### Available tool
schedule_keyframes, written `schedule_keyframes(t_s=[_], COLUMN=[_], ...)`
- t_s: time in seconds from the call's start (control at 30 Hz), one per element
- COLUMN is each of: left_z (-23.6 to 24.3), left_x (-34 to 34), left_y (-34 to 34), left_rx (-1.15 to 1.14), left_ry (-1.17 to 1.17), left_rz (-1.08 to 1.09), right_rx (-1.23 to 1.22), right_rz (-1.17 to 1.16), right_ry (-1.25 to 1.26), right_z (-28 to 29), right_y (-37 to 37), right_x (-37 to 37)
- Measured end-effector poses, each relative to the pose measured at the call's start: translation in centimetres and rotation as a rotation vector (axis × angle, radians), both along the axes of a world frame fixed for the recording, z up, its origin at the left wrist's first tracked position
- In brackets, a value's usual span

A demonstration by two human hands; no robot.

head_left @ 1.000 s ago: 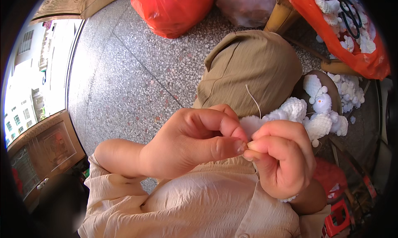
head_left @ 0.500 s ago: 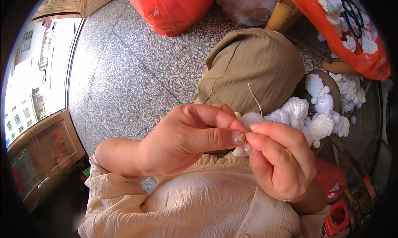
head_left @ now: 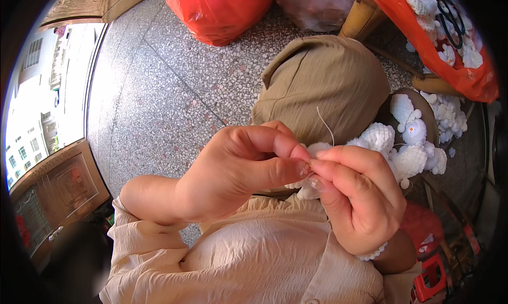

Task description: The person assembles small plush toys by tying strings onto plush pieces by hand and trimming the strings with scissors.

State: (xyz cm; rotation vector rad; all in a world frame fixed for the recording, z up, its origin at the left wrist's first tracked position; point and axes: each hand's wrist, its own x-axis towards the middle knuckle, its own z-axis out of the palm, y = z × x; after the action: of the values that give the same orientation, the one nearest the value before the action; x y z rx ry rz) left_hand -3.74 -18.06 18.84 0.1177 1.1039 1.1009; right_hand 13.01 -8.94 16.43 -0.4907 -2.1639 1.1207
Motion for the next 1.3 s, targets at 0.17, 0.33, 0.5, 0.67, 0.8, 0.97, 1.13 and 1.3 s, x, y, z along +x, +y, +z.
schedule_keyframes(t_s=[0.17, 0.33, 0.5, 0.67, 0.8, 0.97, 1.13, 1.3], left_z=[0.0, 0.0, 0.8, -0.2, -0.4, -0.2, -0.5, -0.5], left_x=[0.1, 0.1, -0.1, 0.1, -0.1, -0.1, -0.1, -0.2], left_y=[0.1, 0.1, 0.4, 0.2, 0.2, 0.5, 0.6, 0.6], left_rx=[0.05, 0.09, 0.104, 0.294, 0.378, 0.402, 0.461, 0.459], left_ry=[0.13, 0.245, 0.476, 0.745, 0.845, 0.873, 0.88, 0.908], left_rz=[-0.049, -0.053, -0.182, -0.235, -0.266, -0.27, -0.25, -0.271], right_rx=[-0.11, -0.112, -0.152, -0.158, -0.142, -0.071, -0.058, -0.013], right_rz=[-0.046, -0.08, -0.073, -0.071, -0.075, -0.119, -0.085, -0.07], right_ry=[-0.008, -0.047, -0.047, -0.037, -0.027, -0.022, -0.035, -0.048], right_z=[0.1, 0.3, 0.3, 0.1, 0.0, -0.1, 0.1, -0.2], right_y=[-0.2, -0.4, -0.2, -0.3, -0.3, -0.6, -0.4, -0.5], right_x=[-0.2, -0.3, -0.3, -0.4, -0.5, -0.7, -0.5, -0.5])
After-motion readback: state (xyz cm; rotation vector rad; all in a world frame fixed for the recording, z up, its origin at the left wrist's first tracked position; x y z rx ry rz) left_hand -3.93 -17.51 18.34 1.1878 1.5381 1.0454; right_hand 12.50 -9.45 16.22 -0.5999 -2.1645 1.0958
